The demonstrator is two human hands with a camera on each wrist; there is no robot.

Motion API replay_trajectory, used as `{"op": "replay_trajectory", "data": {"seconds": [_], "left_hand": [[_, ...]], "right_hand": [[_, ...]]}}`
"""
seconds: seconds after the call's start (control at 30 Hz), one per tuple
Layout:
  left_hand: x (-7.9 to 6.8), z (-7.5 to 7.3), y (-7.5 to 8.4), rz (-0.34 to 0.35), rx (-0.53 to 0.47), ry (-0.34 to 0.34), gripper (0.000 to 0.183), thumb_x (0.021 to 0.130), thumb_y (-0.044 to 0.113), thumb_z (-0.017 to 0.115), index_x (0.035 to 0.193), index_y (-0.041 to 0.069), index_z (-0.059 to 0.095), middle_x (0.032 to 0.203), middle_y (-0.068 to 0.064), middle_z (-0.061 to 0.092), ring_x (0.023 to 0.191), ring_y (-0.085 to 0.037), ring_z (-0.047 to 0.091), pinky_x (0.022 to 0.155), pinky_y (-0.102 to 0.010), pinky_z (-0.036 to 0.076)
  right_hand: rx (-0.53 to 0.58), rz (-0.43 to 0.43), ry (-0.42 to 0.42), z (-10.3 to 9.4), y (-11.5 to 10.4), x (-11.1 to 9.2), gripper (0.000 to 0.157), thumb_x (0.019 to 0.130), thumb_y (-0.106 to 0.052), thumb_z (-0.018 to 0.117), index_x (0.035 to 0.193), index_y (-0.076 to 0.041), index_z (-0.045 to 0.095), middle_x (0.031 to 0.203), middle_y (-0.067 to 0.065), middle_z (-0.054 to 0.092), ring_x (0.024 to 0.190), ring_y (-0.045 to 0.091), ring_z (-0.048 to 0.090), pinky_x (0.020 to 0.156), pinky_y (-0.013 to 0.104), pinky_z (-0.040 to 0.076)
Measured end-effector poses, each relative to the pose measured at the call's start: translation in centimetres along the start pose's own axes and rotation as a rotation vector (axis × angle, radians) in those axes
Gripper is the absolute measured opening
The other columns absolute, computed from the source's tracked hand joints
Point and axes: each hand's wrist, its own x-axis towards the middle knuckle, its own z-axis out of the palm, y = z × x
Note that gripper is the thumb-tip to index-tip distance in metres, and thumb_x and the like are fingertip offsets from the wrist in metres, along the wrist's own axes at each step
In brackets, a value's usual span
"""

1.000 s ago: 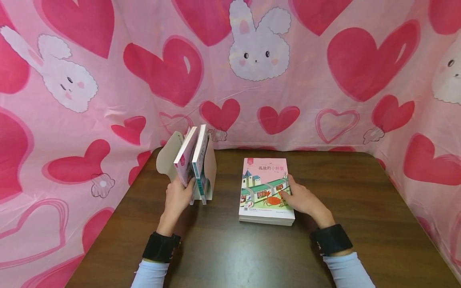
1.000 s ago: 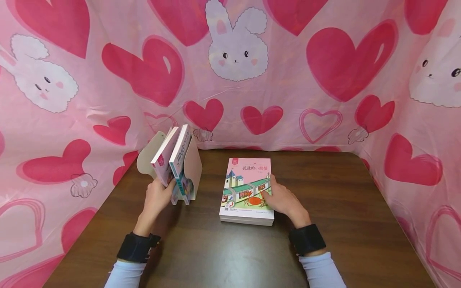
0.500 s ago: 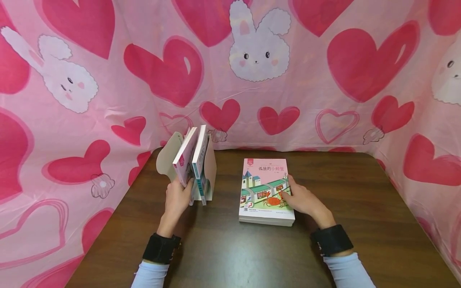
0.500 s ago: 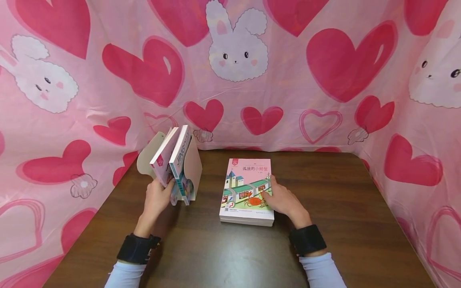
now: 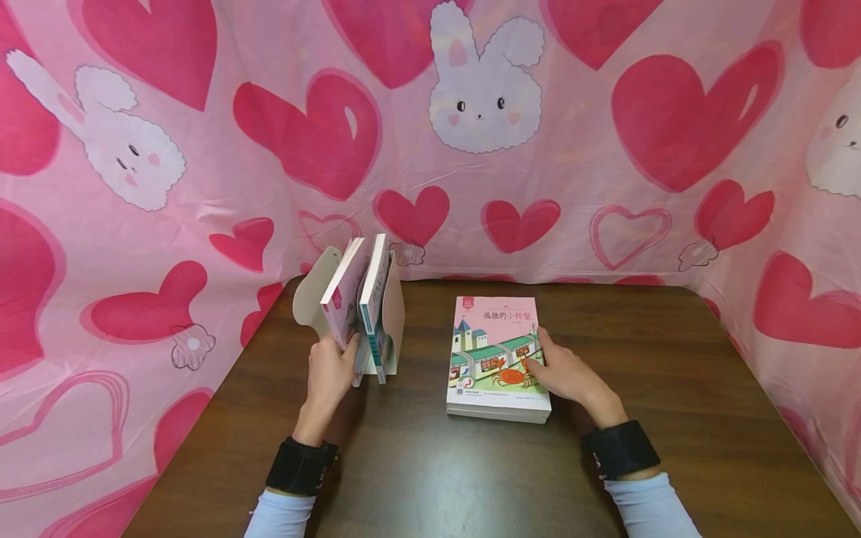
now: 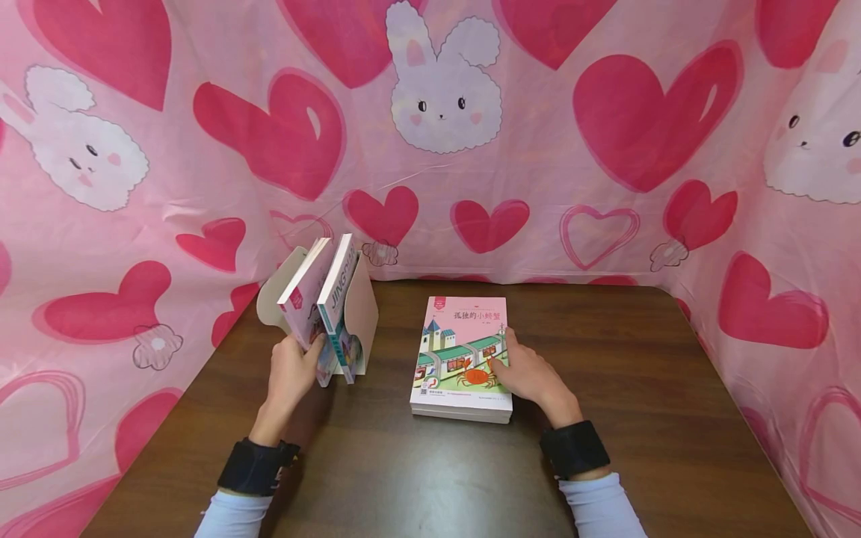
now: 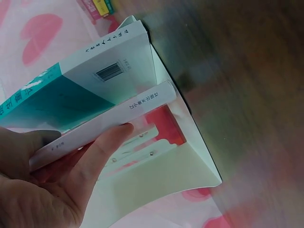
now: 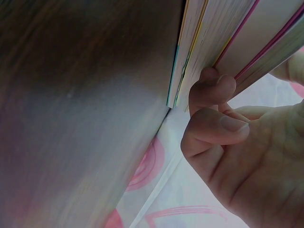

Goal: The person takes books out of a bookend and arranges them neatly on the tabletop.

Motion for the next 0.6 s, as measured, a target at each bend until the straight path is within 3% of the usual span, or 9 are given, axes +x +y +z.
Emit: {"op": "replay_trajectory", "data": {"seconds": [0.6], "left_hand": [[-0.74, -0.94, 0.72, 0.002, -0.01, -0.002, 0.043, 0.103, 0.014, 0.069, 0.137, -0.01, 0.06, 0.13, -0.031, 0.066, 0.11, -0.049, 0.069, 0.094, -0.062, 0.053]], "right_hand": [[0.0, 0.019, 0.0, 0.06, 0.19, 0.23, 0.088, 0.107, -0.038, 0.055, 0.163, 0.01, 0.007, 0.158, 0.035, 0.037, 0.128, 0.043, 0.051, 0.109, 0.068, 0.039]]}}
